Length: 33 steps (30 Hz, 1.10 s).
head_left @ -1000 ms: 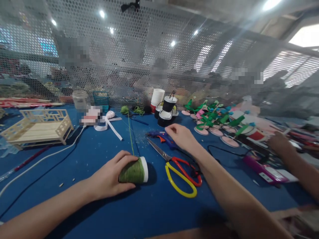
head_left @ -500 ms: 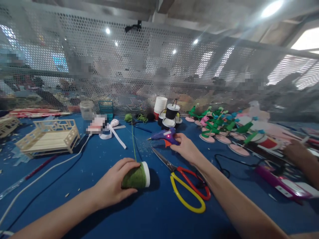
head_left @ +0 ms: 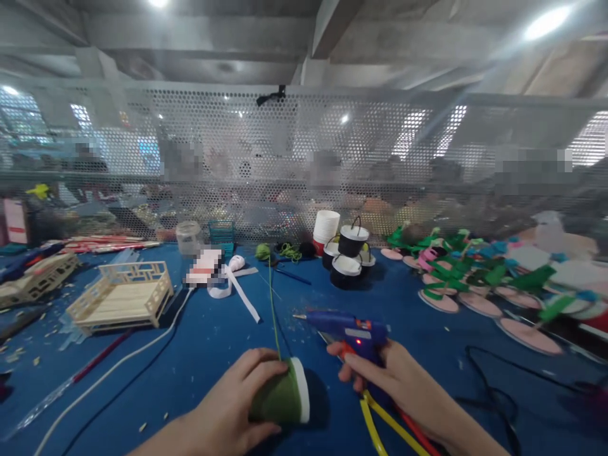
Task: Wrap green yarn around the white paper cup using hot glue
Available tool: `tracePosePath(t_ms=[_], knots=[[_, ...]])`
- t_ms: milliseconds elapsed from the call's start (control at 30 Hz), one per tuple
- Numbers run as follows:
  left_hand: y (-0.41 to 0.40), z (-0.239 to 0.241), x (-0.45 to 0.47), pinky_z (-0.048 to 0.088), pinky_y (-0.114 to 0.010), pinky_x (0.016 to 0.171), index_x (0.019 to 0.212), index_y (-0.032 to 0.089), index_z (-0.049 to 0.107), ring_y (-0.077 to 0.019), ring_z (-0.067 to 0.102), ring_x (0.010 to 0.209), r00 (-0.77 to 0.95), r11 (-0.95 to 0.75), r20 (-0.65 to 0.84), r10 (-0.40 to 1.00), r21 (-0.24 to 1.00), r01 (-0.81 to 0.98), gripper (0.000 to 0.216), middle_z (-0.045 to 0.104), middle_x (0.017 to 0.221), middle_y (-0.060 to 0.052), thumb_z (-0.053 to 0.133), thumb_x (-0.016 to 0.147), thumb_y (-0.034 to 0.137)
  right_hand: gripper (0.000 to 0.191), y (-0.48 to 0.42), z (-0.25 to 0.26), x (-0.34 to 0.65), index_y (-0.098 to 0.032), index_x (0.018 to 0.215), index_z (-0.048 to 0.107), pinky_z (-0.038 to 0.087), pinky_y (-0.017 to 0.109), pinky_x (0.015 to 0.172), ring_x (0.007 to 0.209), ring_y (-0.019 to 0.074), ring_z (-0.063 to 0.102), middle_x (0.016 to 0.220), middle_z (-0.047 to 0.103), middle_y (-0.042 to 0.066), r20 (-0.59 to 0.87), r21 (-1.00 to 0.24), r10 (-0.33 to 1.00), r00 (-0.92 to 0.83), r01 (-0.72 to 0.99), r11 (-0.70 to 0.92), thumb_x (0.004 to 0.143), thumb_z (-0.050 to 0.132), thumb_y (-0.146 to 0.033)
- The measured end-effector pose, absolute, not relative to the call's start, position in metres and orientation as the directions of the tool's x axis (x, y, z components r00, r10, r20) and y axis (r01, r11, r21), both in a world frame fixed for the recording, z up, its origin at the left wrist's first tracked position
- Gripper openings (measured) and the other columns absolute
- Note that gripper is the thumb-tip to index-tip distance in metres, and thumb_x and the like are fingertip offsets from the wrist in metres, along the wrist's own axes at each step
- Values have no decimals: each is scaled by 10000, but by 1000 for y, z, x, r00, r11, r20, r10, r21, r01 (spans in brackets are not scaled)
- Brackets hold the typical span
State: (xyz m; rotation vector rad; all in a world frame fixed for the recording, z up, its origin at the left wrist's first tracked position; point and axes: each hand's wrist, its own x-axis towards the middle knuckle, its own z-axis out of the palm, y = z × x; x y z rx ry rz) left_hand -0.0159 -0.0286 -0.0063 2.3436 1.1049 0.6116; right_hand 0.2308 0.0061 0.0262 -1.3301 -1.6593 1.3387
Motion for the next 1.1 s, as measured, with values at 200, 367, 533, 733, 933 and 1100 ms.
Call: tracePosePath(t_ms=[200,367,533,733,933,1100], knots=[[-26,-10,-18,435,-405,945,1211,267,356,-253,479,1113,579,-542,175,796,633,553,647,440,1237,-108,668,660,133,342,3,25,234,-172,819,617,462,271,506,507,143,548,596,605,26,-132,-944,936,-327,328,-19,733,542,-494],[-24,-9,-19,421,-410,953,1200,258,367,-245,469,1120,575,-578,231,785,607,545,579,437,1237,-100,643,703,152,386,-5,32,233,-164,708,605,456,268,474,445,125,524,572,602,35,-141,-912,938,-316,409,1,704,538,-544],[-18,-9,-21,413,-426,952,1219,244,340,-243,448,1134,583,-634,291,758,538,555,524,428,1228,-112,592,764,180,403,-10,35,233,-148,781,616,440,245,409,417,108,485,548,571,20,-175,-920,935,-309,388,-44,656,573,-528],[-15,-8,-22,414,-416,952,1217,210,344,-238,444,1130,583,-658,321,746,492,571,511,430,1216,-119,585,768,179,253,-17,38,234,-174,709,543,365,190,349,383,74,423,465,461,-46,-181,-891,927,-327,454,-14,709,564,-426],[-13,-7,-20,416,-397,945,1212,215,352,-224,454,1113,587,-661,326,741,506,554,511,448,1192,-106,596,764,181,197,-21,41,235,-200,633,497,322,196,313,335,73,373,392,404,-74,-202,-880,917,-345,475,-15,690,571,-373],[-13,-7,-19,425,-381,927,1202,218,365,-218,468,1094,575,-643,323,751,553,530,503,459,1180,-98,608,762,194,196,-22,43,233,-204,600,494,319,208,332,330,77,360,375,394,-73,-162,-840,924,-346,540,55,718,534,-355]])
